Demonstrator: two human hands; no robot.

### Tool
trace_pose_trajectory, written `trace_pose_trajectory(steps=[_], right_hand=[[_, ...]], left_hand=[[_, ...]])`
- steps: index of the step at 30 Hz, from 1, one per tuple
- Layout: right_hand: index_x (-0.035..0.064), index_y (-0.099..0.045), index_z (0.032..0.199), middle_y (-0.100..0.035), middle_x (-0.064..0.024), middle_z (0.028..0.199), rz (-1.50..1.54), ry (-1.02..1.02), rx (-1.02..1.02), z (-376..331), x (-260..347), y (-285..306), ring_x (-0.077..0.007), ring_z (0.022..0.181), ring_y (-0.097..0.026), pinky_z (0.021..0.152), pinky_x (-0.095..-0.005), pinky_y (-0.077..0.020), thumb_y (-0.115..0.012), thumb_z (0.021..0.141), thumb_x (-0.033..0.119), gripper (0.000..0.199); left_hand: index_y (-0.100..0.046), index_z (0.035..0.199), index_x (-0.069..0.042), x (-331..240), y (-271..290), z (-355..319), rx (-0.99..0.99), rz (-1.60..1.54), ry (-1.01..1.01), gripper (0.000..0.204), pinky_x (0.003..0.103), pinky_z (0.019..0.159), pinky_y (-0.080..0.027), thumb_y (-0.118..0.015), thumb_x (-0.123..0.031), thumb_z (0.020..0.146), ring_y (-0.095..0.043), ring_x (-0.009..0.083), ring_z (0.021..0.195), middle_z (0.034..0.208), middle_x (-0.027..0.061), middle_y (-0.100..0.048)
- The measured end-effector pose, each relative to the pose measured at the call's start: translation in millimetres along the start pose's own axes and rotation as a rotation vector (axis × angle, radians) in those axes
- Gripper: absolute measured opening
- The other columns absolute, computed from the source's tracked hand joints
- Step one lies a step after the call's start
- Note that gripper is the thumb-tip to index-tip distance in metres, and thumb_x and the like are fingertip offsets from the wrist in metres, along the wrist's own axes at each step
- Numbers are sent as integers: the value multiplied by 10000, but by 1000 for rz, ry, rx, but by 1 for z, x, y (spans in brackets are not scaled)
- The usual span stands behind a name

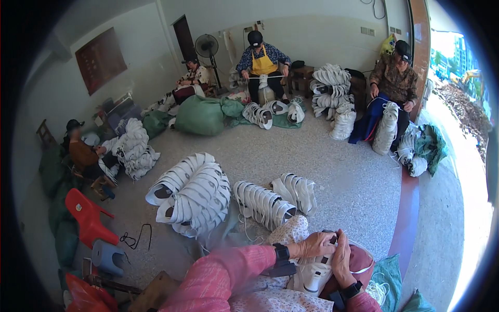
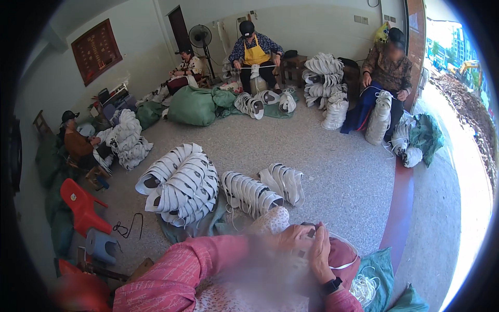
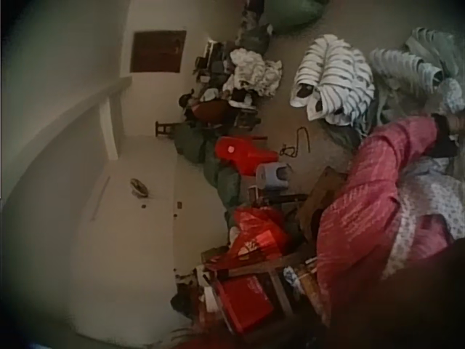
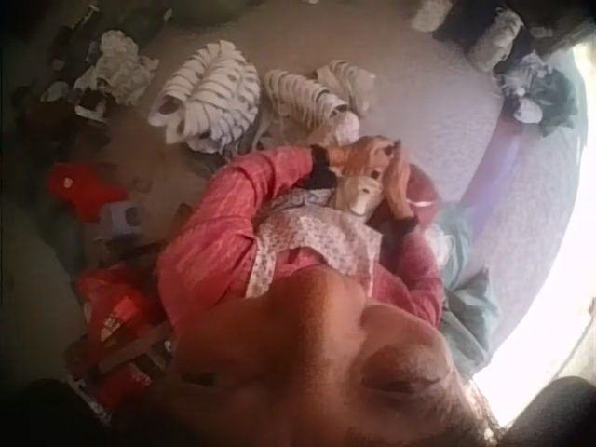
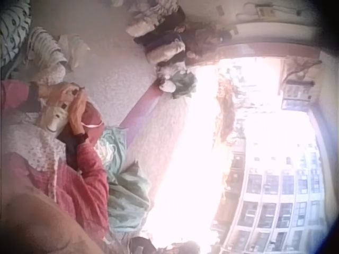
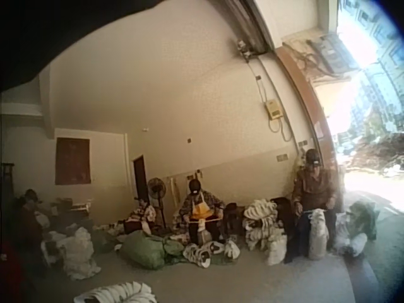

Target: The person sits on the floor and threads a white shoelace through the eyelets of a white sneaker. They pull the lace through the holes and adjust the tension repeatedly. Other workers are visible in the background performing similar tasks.

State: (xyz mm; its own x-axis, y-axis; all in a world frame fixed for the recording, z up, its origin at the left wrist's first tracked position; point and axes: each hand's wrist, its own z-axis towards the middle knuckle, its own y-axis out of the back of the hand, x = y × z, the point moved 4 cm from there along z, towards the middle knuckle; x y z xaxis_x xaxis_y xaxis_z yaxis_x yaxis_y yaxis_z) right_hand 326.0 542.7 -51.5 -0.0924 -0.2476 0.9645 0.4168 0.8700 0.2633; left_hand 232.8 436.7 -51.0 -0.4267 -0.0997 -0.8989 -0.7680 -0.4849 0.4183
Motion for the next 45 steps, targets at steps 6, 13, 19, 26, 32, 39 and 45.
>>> trace_pose_trajectory(steps=[6, 13, 19, 26, 32, 39, 45], right_hand=[[-72, -467, 1381, -561, -195, 1324, 225, -71, 103, 9, -10, 9, -252, 1250, -515, 1077, -355, -373, -346, 1053, 491, 663], [-80, -354, 1461, -486, -205, 1429, 137, 68, 147, -13, -5, 23, -267, 1349, -437, 1108, -327, -345, -468, 1041, 418, 661], [-80, -245, 1511, -373, -236, 1526, -161, 79, 225, -67, 16, 27, -281, 1395, -396, 1154, -339, -291, -532, 1011, 242, 660], [81, -628, 1142, -617, -153, 986, -253, 133, 136, -106, 55, 54, -306, 828, -569, 741, -452, -472, -638, 931, 188, 237], [31, -702, 959, -656, -158, 793, -542, 225, 131, -116, 19, 92, -299, 623, -596, 594, -397, -489, -640, 925, 131, 123], [10, -717, 974, -679, -117, 762, -658, -136, 149, -132, 1, 143, -168, 646, -620, 564, -347, -468, -597, 958, 259, 277], [28, -696, 1017, -653, -77, 755, -499, -338, 75, -157, -82, 181, -138, 618, -574, 547, -319, -463, -553, 963, 205, 233]], left_hand=[[-629, 1113, 35, -16, 7, 10, 158, 168, 143, 567, 363, 828, -514, -711, -442, 818, -680, 302, 943, 1004, 215, -697], [-599, 1196, 21, 3, 2, 14, 179, -2, 124, 581, 318, 842, -489, -731, -403, 822, -611, 147, 958, 1046, 95, -675], [-670, 1016, 12, 2, -2, 5, 130, -105, 92, 402, 347, 763, -507, -729, -314, 789, -628, 152, 851, 899, 107, -696], [-680, 923, 10, -10, 0, 1, 127, -193, 296, 398, 351, 646, -517, -798, -311, 718, -648, 177, 745, 846, 90, -698], [-666, 908, -1, 10, -1, 5, 124, -304, 285, 406, 350, 560, -537, -885, -228, 653, -671, 178, 661, 784, 72, -687], [-662, 930, -5, -1, 10, 1, 232, -410, 311, 416, 342, 573, -551, -903, -162, 629, -684, 177, 696, 807, 76, -700], [-669, 934, -25, -14, 14, -3, 294, -490, 307, 394, 347, 578, -539, -891, -180, 648, -675, 165, 715, 808, 70, -700]])
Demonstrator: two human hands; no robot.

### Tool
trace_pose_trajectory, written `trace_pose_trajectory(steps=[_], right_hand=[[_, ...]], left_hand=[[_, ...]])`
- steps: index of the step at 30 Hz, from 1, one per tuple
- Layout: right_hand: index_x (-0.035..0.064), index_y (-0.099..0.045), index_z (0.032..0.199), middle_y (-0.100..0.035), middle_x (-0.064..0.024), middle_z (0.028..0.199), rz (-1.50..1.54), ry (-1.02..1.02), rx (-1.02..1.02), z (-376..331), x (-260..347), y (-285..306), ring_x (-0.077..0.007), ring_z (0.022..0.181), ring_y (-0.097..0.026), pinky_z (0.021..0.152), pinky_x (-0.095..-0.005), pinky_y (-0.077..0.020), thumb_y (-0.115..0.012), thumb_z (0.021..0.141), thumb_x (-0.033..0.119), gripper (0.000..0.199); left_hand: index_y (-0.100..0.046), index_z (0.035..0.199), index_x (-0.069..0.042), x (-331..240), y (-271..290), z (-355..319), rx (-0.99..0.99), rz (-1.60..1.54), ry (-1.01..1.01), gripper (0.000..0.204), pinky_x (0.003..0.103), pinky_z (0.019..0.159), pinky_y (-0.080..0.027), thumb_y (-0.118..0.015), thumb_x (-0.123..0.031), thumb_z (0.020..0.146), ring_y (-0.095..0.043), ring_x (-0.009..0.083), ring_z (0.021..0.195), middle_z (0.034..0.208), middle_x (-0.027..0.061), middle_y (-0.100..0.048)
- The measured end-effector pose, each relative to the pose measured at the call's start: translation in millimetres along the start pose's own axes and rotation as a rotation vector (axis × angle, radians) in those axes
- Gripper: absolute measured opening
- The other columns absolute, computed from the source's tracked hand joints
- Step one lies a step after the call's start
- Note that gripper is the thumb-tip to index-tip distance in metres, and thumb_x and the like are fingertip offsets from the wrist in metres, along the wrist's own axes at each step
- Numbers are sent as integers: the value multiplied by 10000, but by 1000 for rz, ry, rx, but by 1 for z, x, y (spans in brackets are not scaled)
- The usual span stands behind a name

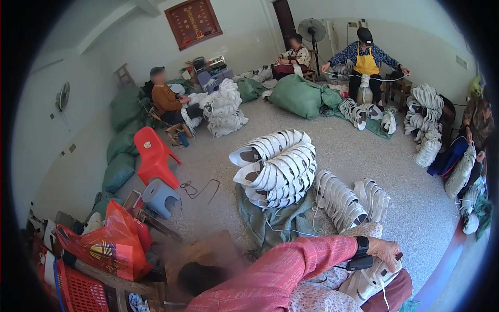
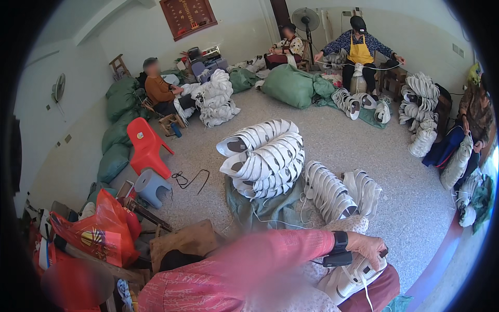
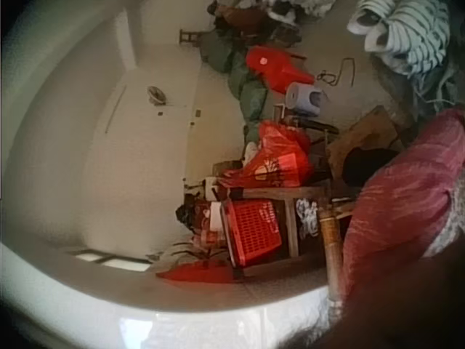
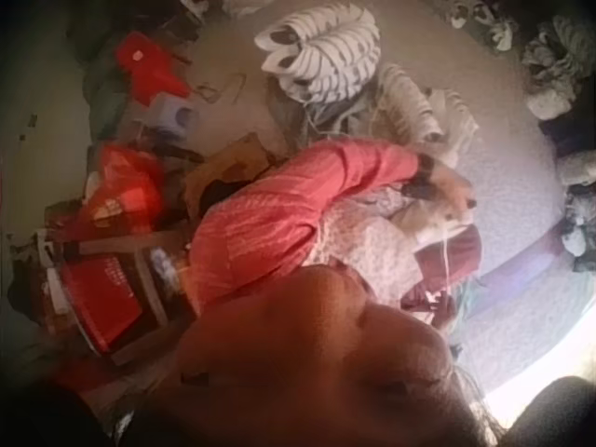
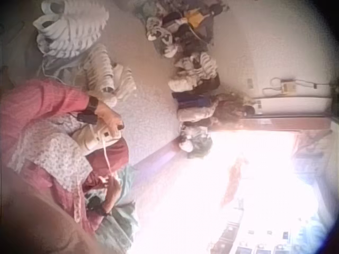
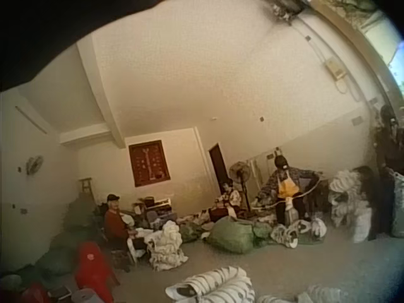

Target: The person sits on the floor and threads a white shoelace through the eyelets of a white sneaker. They pull the lace through the holes and adjust the tension repeatedly. Other workers are visible in the background performing similar tasks.

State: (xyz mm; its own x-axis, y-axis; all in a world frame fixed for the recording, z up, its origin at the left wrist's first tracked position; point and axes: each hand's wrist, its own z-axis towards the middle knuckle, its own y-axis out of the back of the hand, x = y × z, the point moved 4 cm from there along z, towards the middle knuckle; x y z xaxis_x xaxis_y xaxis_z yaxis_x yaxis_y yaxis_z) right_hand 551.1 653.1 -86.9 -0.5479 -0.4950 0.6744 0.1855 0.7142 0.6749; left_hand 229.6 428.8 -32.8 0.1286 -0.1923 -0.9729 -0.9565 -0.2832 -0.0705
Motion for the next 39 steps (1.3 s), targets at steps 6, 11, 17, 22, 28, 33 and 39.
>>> trace_pose_trajectory(steps=[6, 11, 17, 22, 28, 33, 39], right_hand=[[-20, -653, 1135, -675, -122, 904, 196, -13, -147, 16, 1, -2, -175, 757, -616, 678, -324, -499, -581, 970, 202, 286], [-48, -665, 1159, -696, -134, 909, 340, 195, -266, 45, 95, -5, -195, 764, -647, 691, -328, -528, -601, 980, 199, 312], [13, -645, 996, -647, -175, 798, 167, 601, 33, 76, 185, -42, -257, 673, -632, 601, -386, -504, -513, 967, 195, 227], [10, -616, 927, -624, -247, 816, -220, 696, -98, 110, 158, -64, -424, 716, -593, 652, -467, -490, -467, 965, 220, 260], [-7, -637, 1141, -657, -139, 928, -54, 409, -52, 121, 134, -64, -218, 779, -620, 657, -324, -504, -578, 970, 215, 287], [19, -679, 1109, -632, -24, 815, 360, 291, -19, 70, 192, -48, -97, 659, -598, 579, -252, -491, -583, 963, 134, 209], [-33, -526, 1263, -682, -76, 871, 763, 107, -6, 43, 148, -50, -90, 668, -641, 522, -205, -524, -616, 954, 67, 337]], left_hand=[[-675, 906, 6, 6, 2, 13, -133, 206, 40, 440, 342, 579, -572, -929, -155, 585, -704, 196, 697, 807, 111, -711], [-641, 935, 36, -7, -1, -1, -80, 91, 126, 533, 362, 583, -558, -939, -191, 556, -690, 217, 718, 810, 130, -693], [-639, 955, 35, -2, 3, 5, -52, 60, 166, 559, 372, 586, -557, -948, -152, 529, -689, 218, 723, 836, 131, -697], [-633, 969, 48, 13, 4, 17, -11, 71, 110, 595, 369, 605, -547, -953, -163, 515, -679, 217, 746, 852, 129, -691], [-660, 905, 39, -3, -5, 8, -21, 183, -2, 484, 358, 599, -510, -911, -195, 565, -645, 175, 748, 784, 78, -664], [-734, 945, 7, 11, 11, 18, -104, 483, -87, 401, 301, 716, -518, -799, -333, 744, -623, 151, 758, 832, 55, -686], [-673, 1077, -54, -19, 4, 4, -97, 162, 9, 352, 279, 821, -489, -771, -285, 829, -601, 124, 931, 1040, 35, -664]])
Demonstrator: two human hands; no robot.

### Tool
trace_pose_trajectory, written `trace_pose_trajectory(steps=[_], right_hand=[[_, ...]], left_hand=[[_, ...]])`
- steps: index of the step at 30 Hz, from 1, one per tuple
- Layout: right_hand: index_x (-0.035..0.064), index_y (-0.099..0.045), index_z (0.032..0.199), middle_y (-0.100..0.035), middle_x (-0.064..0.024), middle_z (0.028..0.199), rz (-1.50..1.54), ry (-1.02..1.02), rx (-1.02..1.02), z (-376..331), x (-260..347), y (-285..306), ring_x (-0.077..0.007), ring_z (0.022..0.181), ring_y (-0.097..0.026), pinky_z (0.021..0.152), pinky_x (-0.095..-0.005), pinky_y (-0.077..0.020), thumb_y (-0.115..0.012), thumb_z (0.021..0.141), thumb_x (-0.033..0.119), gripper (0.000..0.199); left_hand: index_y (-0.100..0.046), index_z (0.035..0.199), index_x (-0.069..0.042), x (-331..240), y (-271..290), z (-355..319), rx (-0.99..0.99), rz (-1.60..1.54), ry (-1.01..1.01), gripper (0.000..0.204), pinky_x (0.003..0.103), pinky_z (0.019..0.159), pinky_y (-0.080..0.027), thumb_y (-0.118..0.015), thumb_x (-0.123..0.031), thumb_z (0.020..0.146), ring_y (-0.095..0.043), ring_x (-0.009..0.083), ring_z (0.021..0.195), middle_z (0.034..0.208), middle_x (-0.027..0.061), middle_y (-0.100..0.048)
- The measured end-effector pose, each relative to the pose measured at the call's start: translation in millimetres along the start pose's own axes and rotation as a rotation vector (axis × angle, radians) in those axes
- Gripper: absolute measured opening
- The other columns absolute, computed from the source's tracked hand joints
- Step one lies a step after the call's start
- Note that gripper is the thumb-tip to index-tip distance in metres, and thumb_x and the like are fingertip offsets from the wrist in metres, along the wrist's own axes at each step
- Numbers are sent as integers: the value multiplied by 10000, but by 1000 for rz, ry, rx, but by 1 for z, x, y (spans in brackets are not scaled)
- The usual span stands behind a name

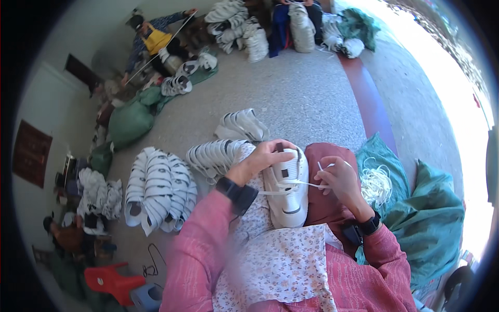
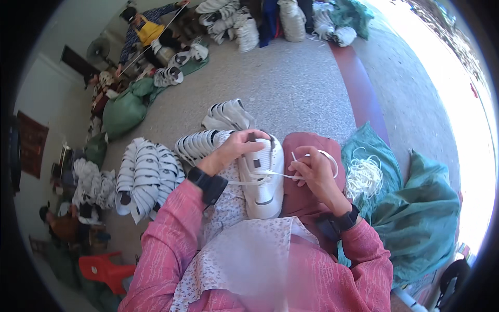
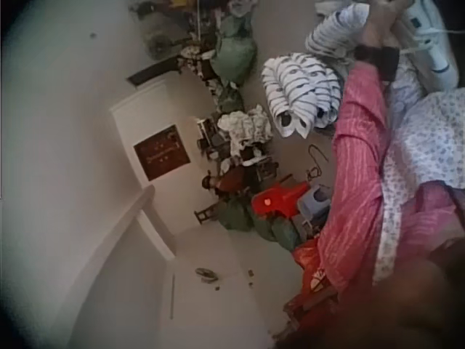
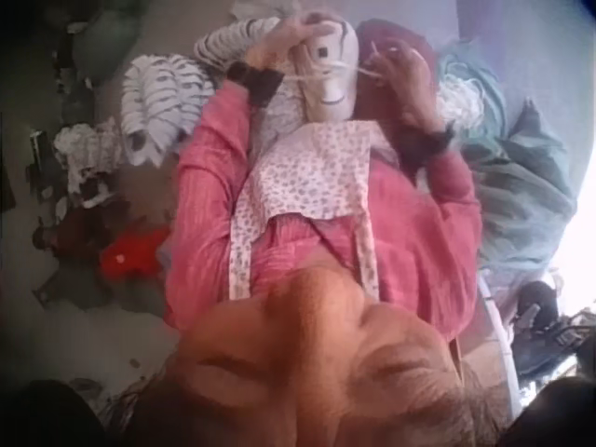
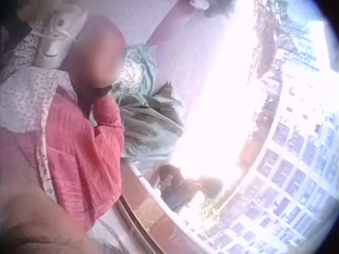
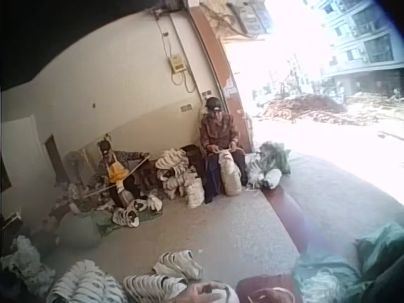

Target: The person sits on the floor and threads a white shoelace through the eyelets of a white sneaker. They pull the lace through the holes and adjust the tension repeatedly. Other workers are visible in the background performing similar tasks.

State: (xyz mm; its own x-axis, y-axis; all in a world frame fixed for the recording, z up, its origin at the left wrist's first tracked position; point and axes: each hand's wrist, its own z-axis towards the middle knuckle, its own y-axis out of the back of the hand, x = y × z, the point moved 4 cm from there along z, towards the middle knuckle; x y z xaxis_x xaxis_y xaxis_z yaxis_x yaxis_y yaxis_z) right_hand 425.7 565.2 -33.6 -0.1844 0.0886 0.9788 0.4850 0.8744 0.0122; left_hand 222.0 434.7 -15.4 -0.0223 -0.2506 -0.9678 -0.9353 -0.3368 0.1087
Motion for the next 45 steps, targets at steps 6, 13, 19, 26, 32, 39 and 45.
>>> trace_pose_trajectory(steps=[6, 13, 19, 26, 32, 39, 45], right_hand=[[-14, -665, 1039, -676, -41, 868, -7, -29, 37, -5, -12, 15, -90, 699, -646, 560, -225, -525, -627, 955, 93, 141], [12, -686, 996, -623, -105, 864, -289, 306, 71, 4, -13, -2, -255, 771, -658, 697, -338, -513, -627, 924, 115, 140], [-18, -678, 969, -655, -81, 893, -424, 429, 135, 14, -10, -1, -142, 751, -645, 643, -261, -502, -629, 919, 55, 101], [-15, -682, 921, -682, -169, 788, -263, -44, 304, 25, 5, 0, -336, 693, -668, 646, -398, -515, -630, 851, 111, 154], [-5, -682, 870, -662, -184, 788, -600, 454, 202, 28, 3, -16, -377, 748, -666, 668, -436, -511, -637, 841, 133, 148], [26, -642, 1141, -640, -142, 1014, -613, 394, 250, 23, 47, -2, -288, 768, -653, 709, -366, -523, -781, 740, 102, 431], [64, -645, 1231, -606, -101, 1112, -621, 486, 468, 44, 48, 1, -191, 763, -622, 685, -312, -517, -844, 648, 47, 616]], left_hand=[[-636, 1050, -51, -61, -23, -19, -270, 694, -583, 278, 342, 830, -497, -752, -131, 810, -605, 243, 954, 985, 81, -596], [-669, 970, -43, -14, -42, -26, 14, 536, -218, 120, 228, 688, -450, -710, -43, 858, -543, 90, 760, 903, -6, -568], [-653, 918, -43, -14, -45, -15, 3, 450, -73, 147, 255, 631, -446, -734, -43, 796, -547, 93, 715, 838, 8, -544], [-644, 895, -57, -9, -53, -13, -79, 580, -230, 109, 346, 668, -485, -667, -75, 790, -606, 205, 733, 808, 54, -585], [-661, 868, -61, 7, -50, -15, -91, 583, -326, 96, 373, 670, -501, -669, -129, 801, -646, 255, 760, 808, 96, -628], [-647, 818, -36, 8, -56, -17, -100, 576, -394, 101, 392, 693, -487, -684, -106, 755, -632, 278, 765, 816, 100, -610], [-635, 796, -40, 5, -59, -19, -149, 584, -434, 82, 405, 686, -476, -677, -85, 741, -625, 285, 756, 803, 102, -602]])
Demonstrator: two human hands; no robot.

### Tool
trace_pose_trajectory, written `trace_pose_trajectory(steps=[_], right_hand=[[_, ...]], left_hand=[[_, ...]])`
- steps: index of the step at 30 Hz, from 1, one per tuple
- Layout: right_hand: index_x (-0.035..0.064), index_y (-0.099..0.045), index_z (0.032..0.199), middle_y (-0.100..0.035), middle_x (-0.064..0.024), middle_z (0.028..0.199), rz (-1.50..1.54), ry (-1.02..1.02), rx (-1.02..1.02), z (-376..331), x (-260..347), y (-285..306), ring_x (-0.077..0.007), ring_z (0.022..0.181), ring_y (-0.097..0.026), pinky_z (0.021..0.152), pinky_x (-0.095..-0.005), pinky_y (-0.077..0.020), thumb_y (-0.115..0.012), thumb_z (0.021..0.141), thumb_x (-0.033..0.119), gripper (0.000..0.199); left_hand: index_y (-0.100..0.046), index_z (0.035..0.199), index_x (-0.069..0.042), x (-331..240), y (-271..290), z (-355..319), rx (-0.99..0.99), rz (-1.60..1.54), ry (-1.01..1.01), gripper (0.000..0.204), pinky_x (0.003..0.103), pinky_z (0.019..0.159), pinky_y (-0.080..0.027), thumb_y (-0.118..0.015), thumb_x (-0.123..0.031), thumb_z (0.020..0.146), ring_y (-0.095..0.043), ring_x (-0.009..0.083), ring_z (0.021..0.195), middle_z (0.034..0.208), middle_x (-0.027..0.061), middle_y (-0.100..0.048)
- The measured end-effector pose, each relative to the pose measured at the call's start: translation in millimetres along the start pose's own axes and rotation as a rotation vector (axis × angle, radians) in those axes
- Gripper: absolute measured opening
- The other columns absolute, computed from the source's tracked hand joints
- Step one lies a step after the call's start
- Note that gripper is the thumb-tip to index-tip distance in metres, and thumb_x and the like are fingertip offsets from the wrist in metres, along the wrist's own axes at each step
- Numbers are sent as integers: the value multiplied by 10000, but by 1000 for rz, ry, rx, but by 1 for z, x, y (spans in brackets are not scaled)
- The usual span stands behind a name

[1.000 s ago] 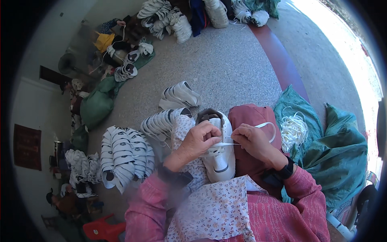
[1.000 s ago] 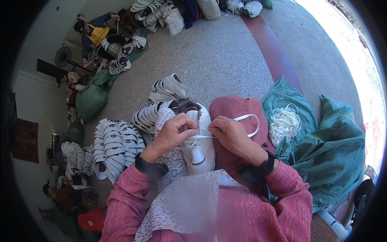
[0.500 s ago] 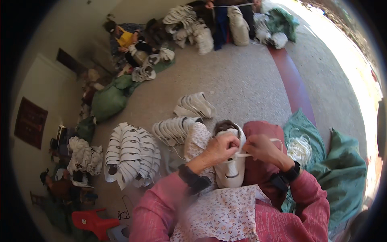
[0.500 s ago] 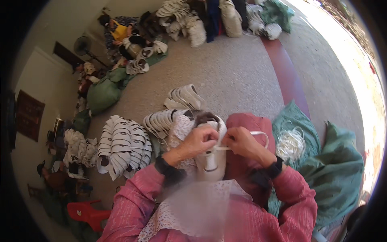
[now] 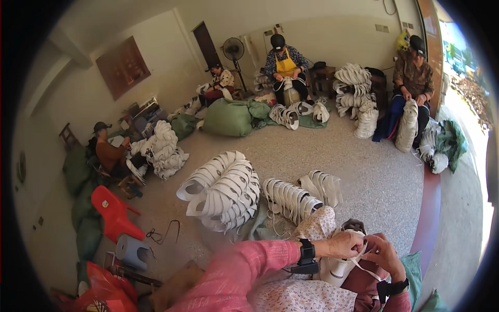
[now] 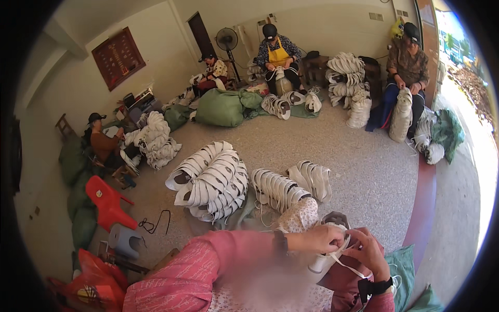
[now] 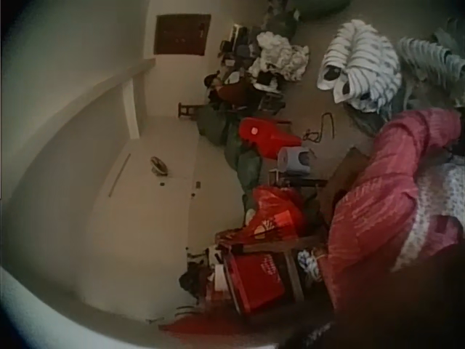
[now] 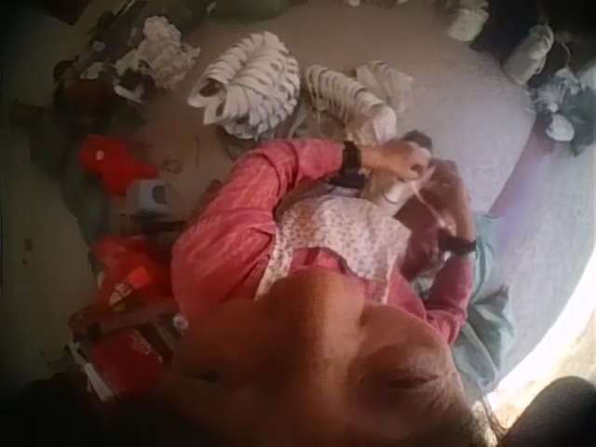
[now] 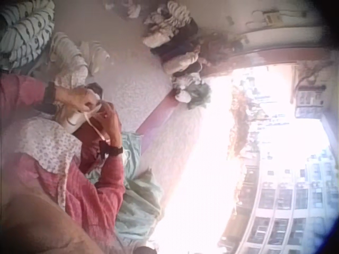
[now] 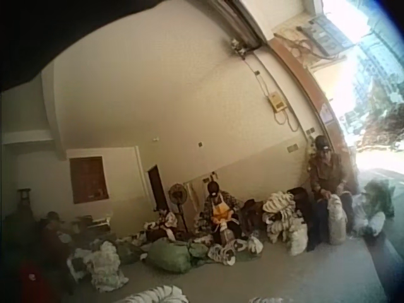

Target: The person sits on the floor and threads a white shoelace through the eyelets of a white sneaker. They pull the lace through the holes and adjust the tension repeatedly. Other workers are visible in the background performing similar tasks.

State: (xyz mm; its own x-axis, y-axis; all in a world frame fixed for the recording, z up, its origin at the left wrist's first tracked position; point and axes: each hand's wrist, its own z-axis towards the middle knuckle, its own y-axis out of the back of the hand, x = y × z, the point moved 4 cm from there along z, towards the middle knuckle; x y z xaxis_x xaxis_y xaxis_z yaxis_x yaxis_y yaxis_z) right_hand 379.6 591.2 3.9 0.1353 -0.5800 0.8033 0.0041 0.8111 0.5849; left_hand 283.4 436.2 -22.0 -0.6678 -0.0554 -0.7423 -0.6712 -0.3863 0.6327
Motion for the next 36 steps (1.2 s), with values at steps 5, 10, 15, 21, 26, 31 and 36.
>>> trace_pose_trajectory(steps=[5, 10, 15, 21, 26, 31, 36], right_hand=[[39, -672, 1069, -602, -100, 1022, 113, -1, 13, 14, -13, -2, -160, 742, -633, 659, -304, -522, -877, 623, 56, 492], [21, -633, 895, -566, -110, 1030, 15, -13, 73, 23, -13, -6, -201, 765, -635, 643, -317, -537, -910, 562, 68, 435], [28, -595, 859, -541, -119, 1097, -15, 81, -22, 17, -29, -15, -204, 820, -647, 650, -320, -561, -935, 516, 64, 484], [35, -572, 839, -511, -104, 1214, 173, -84, 115, 26, -22, -17, -170, 897, -652, 695, -298, -582, -958, 523, 85, 501], [26, -564, 822, -516, -111, 1225, 313, -15, 19, 25, -30, -27, -167, 872, -657, 670, -290, -579, -946, 545, 68, 474], [28, -578, 819, -523, -77, 1191, 133, 50, 45, 25, -21, -21, -130, 838, -658, 640, -270, -555, -929, 572, 65, 431], [11, -599, 819, -576, -122, 1161, 118, -33, 92, 29, -18, -15, -178, 847, -685, 631, -282, -567, -918, 562, 56, 412]], left_hand=[[-625, 796, -41, 5, 1, 0, -14, -27, -17, 85, 401, 699, -475, -673, -85, 742, -625, 288, 771, 786, 102, -599], [-621, 759, -50, 14, -10, -4, -48, -2, -43, 104, 421, 695, -476, -694, -121, 735, -621, 300, 766, 759, 110, -605], [-633, 704, -60, 21, -21, 2, -103, 70, -75, 77, 437, 663, -475, -685, -115, 697, -623, 309, 755, 765, 100, -619], [-634, 652, -62, 25, -24, 3, -77, 41, -33, 78, 420, 659, -487, -703, -97, 662, -636, 302, 740, 754, 85, -631], [-642, 660, -62, 23, -20, 4, -151, 26, -116, 89, 412, 663, -491, -720, -105, 654, -639, 293, 736, 753, 80, -631], [-644, 659, -67, 25, -22, 1, -166, 61, -105, 89, 403, 667, -493, -723, -109, 661, -643, 290, 743, 754, 81, -632], [-641, 667, -65, 24, -20, 2, -189, 51, -119, 106, 419, 661, -487, -724, -130, 673, -640, 303, 731, 757, 91, -638]])
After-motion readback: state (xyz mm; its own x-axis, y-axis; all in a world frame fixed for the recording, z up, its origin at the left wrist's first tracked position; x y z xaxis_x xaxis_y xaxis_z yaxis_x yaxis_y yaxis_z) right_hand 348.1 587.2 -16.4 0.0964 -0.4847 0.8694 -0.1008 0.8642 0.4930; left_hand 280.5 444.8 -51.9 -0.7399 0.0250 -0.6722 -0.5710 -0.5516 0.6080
